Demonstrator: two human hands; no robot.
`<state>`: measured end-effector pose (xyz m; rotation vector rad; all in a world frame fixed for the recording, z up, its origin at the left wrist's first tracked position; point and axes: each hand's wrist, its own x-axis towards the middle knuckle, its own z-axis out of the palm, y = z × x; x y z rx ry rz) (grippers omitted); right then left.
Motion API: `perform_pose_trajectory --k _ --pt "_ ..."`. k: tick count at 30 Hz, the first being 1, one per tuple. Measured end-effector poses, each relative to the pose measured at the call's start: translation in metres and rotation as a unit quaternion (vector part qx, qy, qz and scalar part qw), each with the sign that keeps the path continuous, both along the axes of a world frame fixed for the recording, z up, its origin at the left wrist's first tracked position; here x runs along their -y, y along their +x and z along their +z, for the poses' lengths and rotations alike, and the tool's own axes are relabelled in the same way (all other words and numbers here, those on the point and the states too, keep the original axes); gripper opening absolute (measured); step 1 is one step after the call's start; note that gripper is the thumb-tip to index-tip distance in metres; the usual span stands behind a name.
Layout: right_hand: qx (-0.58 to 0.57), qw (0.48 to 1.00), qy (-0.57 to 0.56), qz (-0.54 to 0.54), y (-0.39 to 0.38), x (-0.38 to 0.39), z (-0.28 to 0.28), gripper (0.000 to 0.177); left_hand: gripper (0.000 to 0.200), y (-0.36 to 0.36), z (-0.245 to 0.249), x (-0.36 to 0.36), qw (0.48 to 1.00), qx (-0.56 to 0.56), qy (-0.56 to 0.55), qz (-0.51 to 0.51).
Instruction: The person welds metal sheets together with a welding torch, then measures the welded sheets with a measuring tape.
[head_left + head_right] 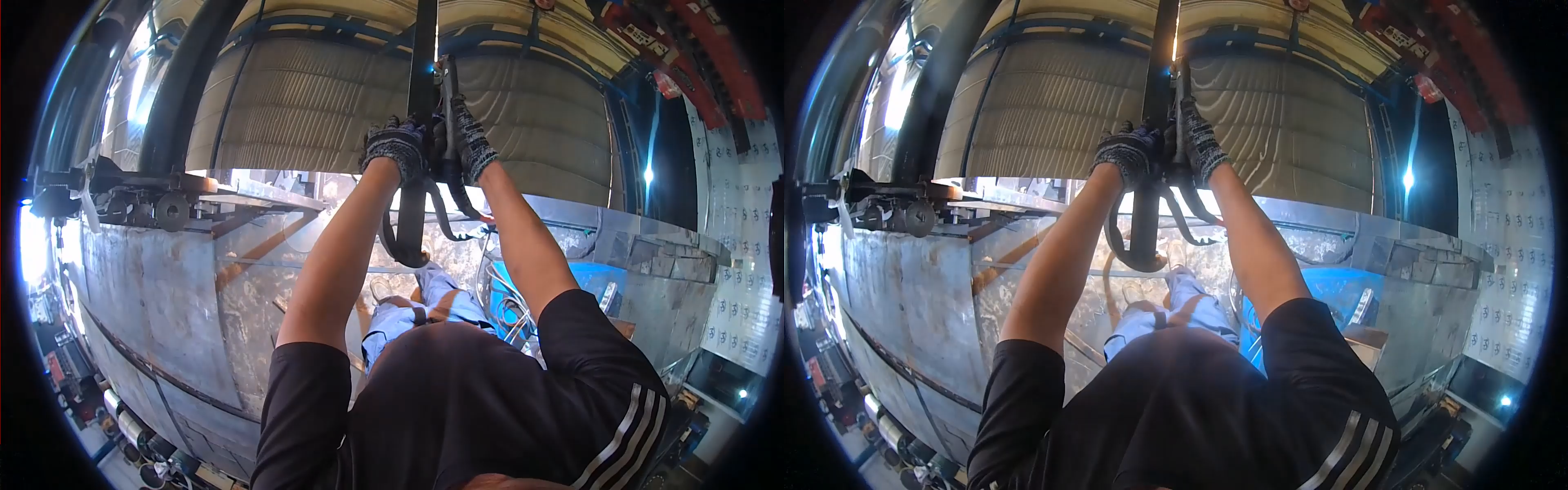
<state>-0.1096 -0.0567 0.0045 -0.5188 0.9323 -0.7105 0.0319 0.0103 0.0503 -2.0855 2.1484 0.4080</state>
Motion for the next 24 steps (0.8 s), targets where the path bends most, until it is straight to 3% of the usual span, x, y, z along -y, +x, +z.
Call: perform_pose_trajectory --k 6,8,13,17,20,24 --pt "0.021 1.000 -0.007 0.012 -0.003 -0.008 -0.007 0.051 0.061 -0.004 0.014 -0.007 1.000 -0.022 0.000 -0.008" --pt "0.028 0.999 -0.002 0.019 -0.003 -0.009 -0.011 0.051 0.071 0.000 0.002 -0.002 0.998 0.028 0.032 -0.042" --pt "-0.025 1.000 0.013 -0.004 -0.004 -0.025 0.007 0.054 0.070 -0.002 0.012 -0.006 0.999 0.004 0.035 -0.028" --pt "-0.007 1.000 -0.011 0.000 -0.005 -0.020 -0.016 0.056 0.064 -0.007 0.005 -0.016 1.000 -0.004 -0.017 -0.007" --pt "-0.024 0.999 -0.038 0.004 -0.006 -0.020 -0.014 0.055 0.068 -0.014 0.013 -0.013 0.999 -0.045 0.023 0.010" --pt "-0.014 0.999 -0.026 -0.019 -0.009 -0.032 0.002 0.054 0.071 -0.004 -0.017 -0.009 0.998 -0.060 0.014 0.024"
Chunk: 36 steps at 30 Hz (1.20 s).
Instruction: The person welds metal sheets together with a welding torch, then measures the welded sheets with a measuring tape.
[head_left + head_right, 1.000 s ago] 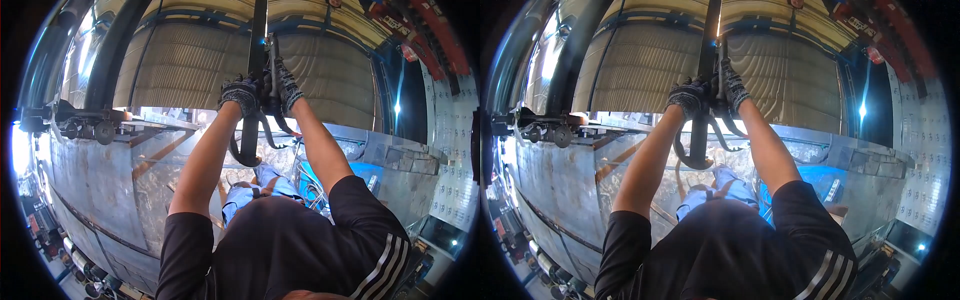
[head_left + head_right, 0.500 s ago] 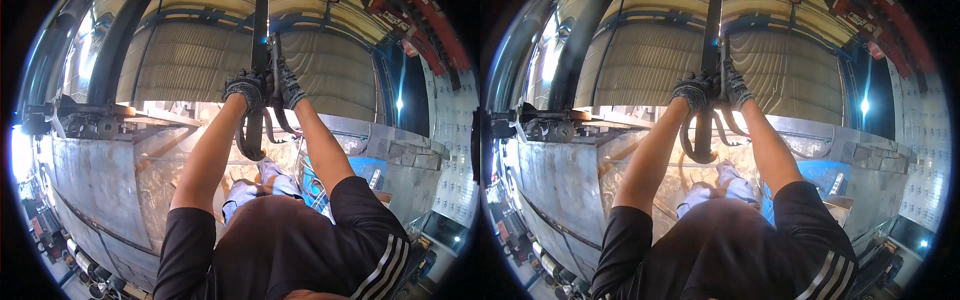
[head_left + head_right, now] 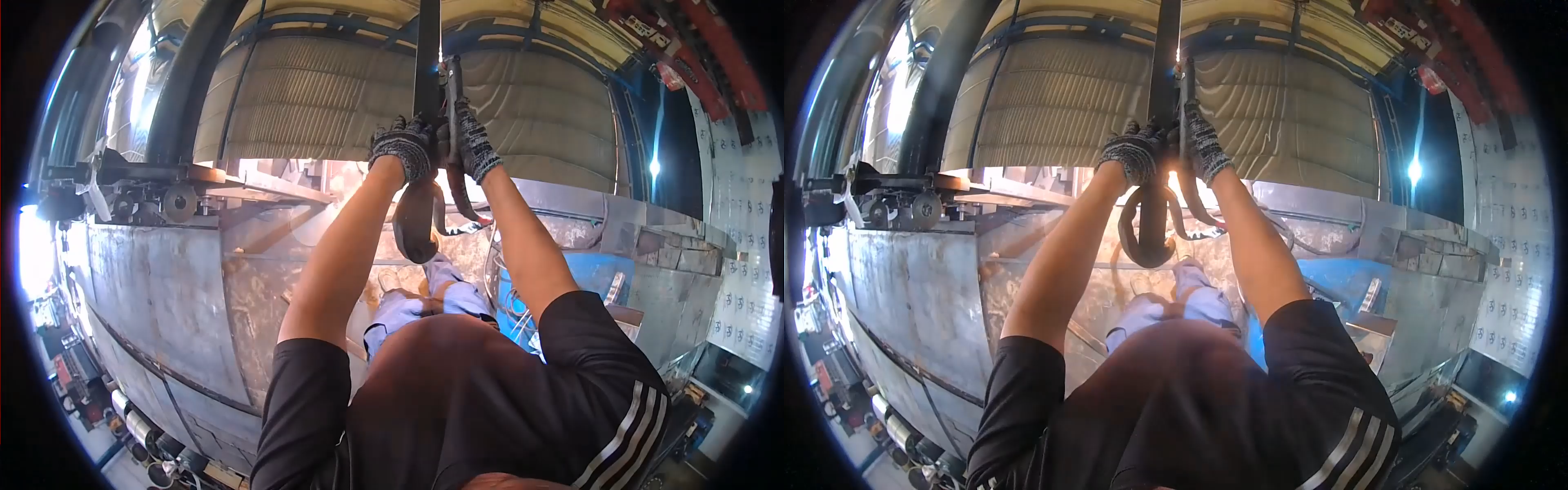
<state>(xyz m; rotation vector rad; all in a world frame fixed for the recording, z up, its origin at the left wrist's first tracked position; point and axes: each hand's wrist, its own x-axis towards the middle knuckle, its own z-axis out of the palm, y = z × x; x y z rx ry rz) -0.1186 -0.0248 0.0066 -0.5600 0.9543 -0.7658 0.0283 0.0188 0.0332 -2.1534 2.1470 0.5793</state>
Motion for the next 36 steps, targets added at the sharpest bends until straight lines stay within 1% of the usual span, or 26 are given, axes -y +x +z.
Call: perform_pose_trajectory --k 2,4,9,11,12,14,15,17,18,20,23,26,27,29,30,32,33,35,36 --pt "-0.019 1.000 0.008 -0.008 0.002 -0.002 0.003 0.055 0.074 0.000 0.004 -0.007 0.998 0.014 0.005 -0.056" --pt "0.026 0.999 0.033 -0.011 0.000 -0.002 -0.002 0.053 0.075 -0.002 0.011 -0.009 0.998 0.017 0.011 -0.057" --pt "0.068 0.996 0.056 -0.009 -0.004 -0.008 -0.013 0.052 0.080 -0.006 0.018 -0.020 0.997 0.031 0.034 -0.062" --pt "0.079 0.994 0.069 -0.006 -0.006 -0.010 -0.021 0.051 0.077 -0.006 0.017 -0.024 0.997 0.032 0.018 -0.062" --pt "0.076 0.996 0.053 -0.004 -0.006 -0.012 -0.023 0.051 0.077 -0.006 0.021 -0.027 0.997 0.031 0.018 -0.063" --pt "0.072 0.997 0.041 -0.003 -0.011 -0.011 -0.027 0.051 0.068 -0.006 0.032 -0.028 0.997 -0.025 0.022 -0.068" --pt "0.059 0.997 0.041 0.006 -0.012 -0.014 -0.026 0.051 0.068 -0.007 0.038 -0.030 0.997 -0.026 0.023 -0.069" --pt "0.047 0.998 0.044 0.012 -0.015 -0.016 -0.021 0.052 0.069 -0.009 0.053 -0.031 0.991 -0.013 0.099 -0.089" --pt "0.056 0.997 0.045 0.016 -0.015 -0.018 -0.019 0.052 0.069 -0.009 0.051 -0.035 0.991 -0.013 0.100 -0.091" --pt "0.062 0.997 0.053 0.019 -0.018 -0.015 -0.010 0.052 0.064 -0.009 0.043 -0.038 0.994 -0.001 0.028 -0.107" --pt "0.038 0.998 0.039 0.029 -0.019 -0.034 -0.009 0.052 0.058 -0.007 0.025 -0.071 0.987 0.025 -0.091 -0.128" --pt "0.032 0.998 0.037 0.031 -0.019 -0.043 -0.008 0.053 0.061 -0.009 0.055 -0.095 0.986 0.037 -0.100 -0.126" --pt "0.036 0.998 0.038 0.030 -0.021 -0.040 -0.005 0.054 0.061 -0.011 0.067 -0.091 0.987 0.035 -0.096 -0.126" --pt "0.041 0.998 0.034 0.029 -0.021 -0.047 -0.006 0.054 0.068 -0.013 0.078 -0.099 0.995 -0.077 -0.051 -0.038" --pt "0.046 0.998 0.038 0.030 -0.022 -0.048 -0.005 0.054 0.068 -0.013 0.079 -0.103 0.995 -0.077 -0.051 -0.039" --pt "0.049 0.997 0.042 0.030 -0.024 -0.054 -0.006 0.054 0.072 -0.012 0.079 -0.115 0.985 -0.112 -0.131 0.022" --pt "0.045 0.998 0.043 0.021 -0.023 -0.057 -0.006 0.053 0.072 -0.010 0.077 -0.117 0.985 -0.112 -0.131 0.022" --pt "0.041 0.998 0.045 0.012 -0.021 -0.058 -0.008 0.053 0.077 -0.003 0.070 -0.117 0.986 -0.024 -0.159 0.047" --pt "0.039 0.997 0.066 0.004 -0.020 -0.058 -0.011 0.053 0.080 0.001 0.066 -0.117 0.986 -0.037 -0.145 0.070"
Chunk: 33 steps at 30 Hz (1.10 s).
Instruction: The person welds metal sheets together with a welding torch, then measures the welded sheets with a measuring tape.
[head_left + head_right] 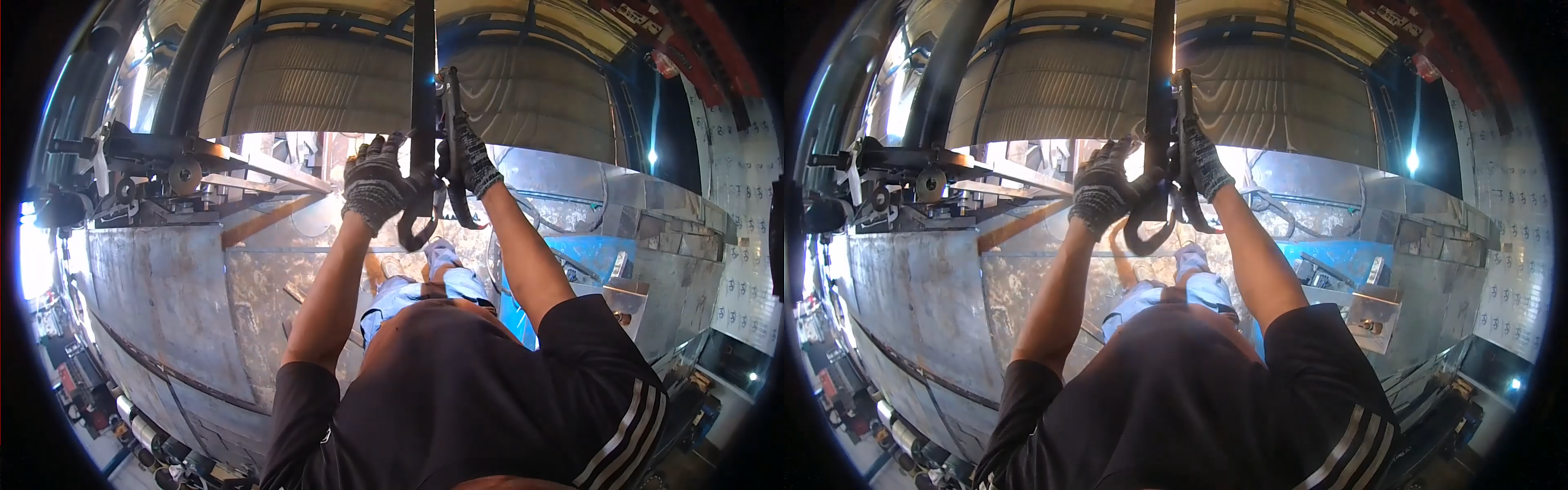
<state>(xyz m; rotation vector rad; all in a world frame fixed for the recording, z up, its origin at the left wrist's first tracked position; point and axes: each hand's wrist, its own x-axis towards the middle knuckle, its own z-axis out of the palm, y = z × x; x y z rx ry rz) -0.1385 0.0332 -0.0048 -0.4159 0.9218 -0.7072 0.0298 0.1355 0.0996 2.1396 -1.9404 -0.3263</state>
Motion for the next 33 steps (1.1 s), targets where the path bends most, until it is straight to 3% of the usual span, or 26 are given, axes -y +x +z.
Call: perform_pose_trajectory --k 1,3,5,10,11,14,15,17,19,20,21,22,23,24,26,27,29,30,31,32,33 --pt "-0.004 1.000 0.024 -0.007 -0.001 0.001 -0.003 0.053 0.082 0.007 -0.004 0.002 1.000 0.007 -0.003 0.002" --pt "-0.009 0.999 0.040 0.014 -0.006 -0.001 -0.004 0.053 0.077 0.020 -0.005 0.001 0.994 -0.019 0.105 0.010" --pt "-0.046 0.998 -0.006 0.031 -0.009 -0.001 0.000 0.054 0.070 0.037 -0.023 0.011 0.991 0.027 0.131 -0.011" --pt "-0.081 0.995 -0.015 0.061 -0.014 -0.007 0.003 0.055 0.054 0.050 -0.009 0.030 0.954 -0.027 0.300 -0.005" --pt "-0.073 0.996 -0.003 0.055 -0.015 -0.009 0.003 0.054 0.054 0.049 -0.009 0.028 0.954 -0.026 0.299 -0.006" --pt "-0.042 0.998 0.009 0.051 -0.014 -0.010 0.000 0.054 0.048 0.040 -0.029 0.018 0.998 0.030 -0.012 -0.061" --pt "-0.018 0.998 0.010 0.056 -0.015 -0.011 -0.001 0.053 0.046 0.029 -0.023 0.013 0.994 -0.040 -0.076 -0.069" --pt "-0.028 0.998 0.017 0.053 -0.014 -0.013 0.002 0.053 0.044 0.012 0.014 -0.011 0.990 -0.121 0.017 -0.074" --pt "-0.107 0.990 -0.070 0.062 -0.010 -0.014 0.009 0.055 0.042 0.005 0.009 -0.033 0.974 -0.183 0.115 -0.074" --pt "-0.091 0.993 -0.034 0.062 -0.013 -0.012 0.005 0.058 0.046 -0.001 0.008 -0.045 0.982 -0.079 0.100 -0.138" --pt "-0.090 0.994 -0.033 0.060 -0.013 -0.014 0.007 0.058 0.048 -0.003 0.000 -0.046 0.959 -0.031 0.050 -0.279" --pt "-0.099 0.992 -0.030 0.071 -0.012 -0.017 0.012 0.059 0.045 -0.002 -0.004 -0.062 0.926 -0.325 0.108 -0.158" --pt "-0.109 0.990 -0.027 0.082 -0.012 -0.018 0.017 0.060 0.042 0.000 -0.006 -0.081 0.795 -0.586 0.155 -0.019" --pt "-0.077 0.993 -0.066 0.067 -0.011 -0.021 0.024 0.061 0.042 0.002 -0.003 -0.091 0.795 -0.585 0.155 -0.019" --pt "-0.108 0.992 -0.032 0.061 -0.006 -0.017 0.029 0.071 0.034 0.006 0.008 -0.108 0.869 -0.415 0.270 -0.016" --pt "-0.137 0.989 -0.002 0.053 -0.004 -0.013 0.029 0.081 0.034 0.000 0.018 -0.115 0.869 -0.416 0.269 -0.016" --pt "-0.151 0.985 -0.018 0.087 -0.004 -0.012 0.029 0.079 0.032 -0.022 0.039 -0.126 0.898 -0.387 0.176 -0.110" --pt "-0.150 0.986 -0.004 0.068 -0.002 -0.012 0.038 0.078 0.032 -0.034 0.038 -0.125 0.898 -0.388 0.177 -0.109" --pt "-0.149 0.988 0.013 0.050 0.000 -0.013 0.048 0.077 0.033 -0.047 0.034 -0.125 0.745 -0.615 0.259 0.024" --pt "-0.147 0.988 0.016 0.044 0.001 -0.012 0.059 0.073 0.034 -0.060 0.030 -0.127 0.517 -0.781 0.314 0.158" --pt "-0.148 0.988 0.021 0.051 0.002 -0.009 0.060 0.073 0.034 -0.071 0.009 -0.127 0.514 -0.782 0.312 0.165"
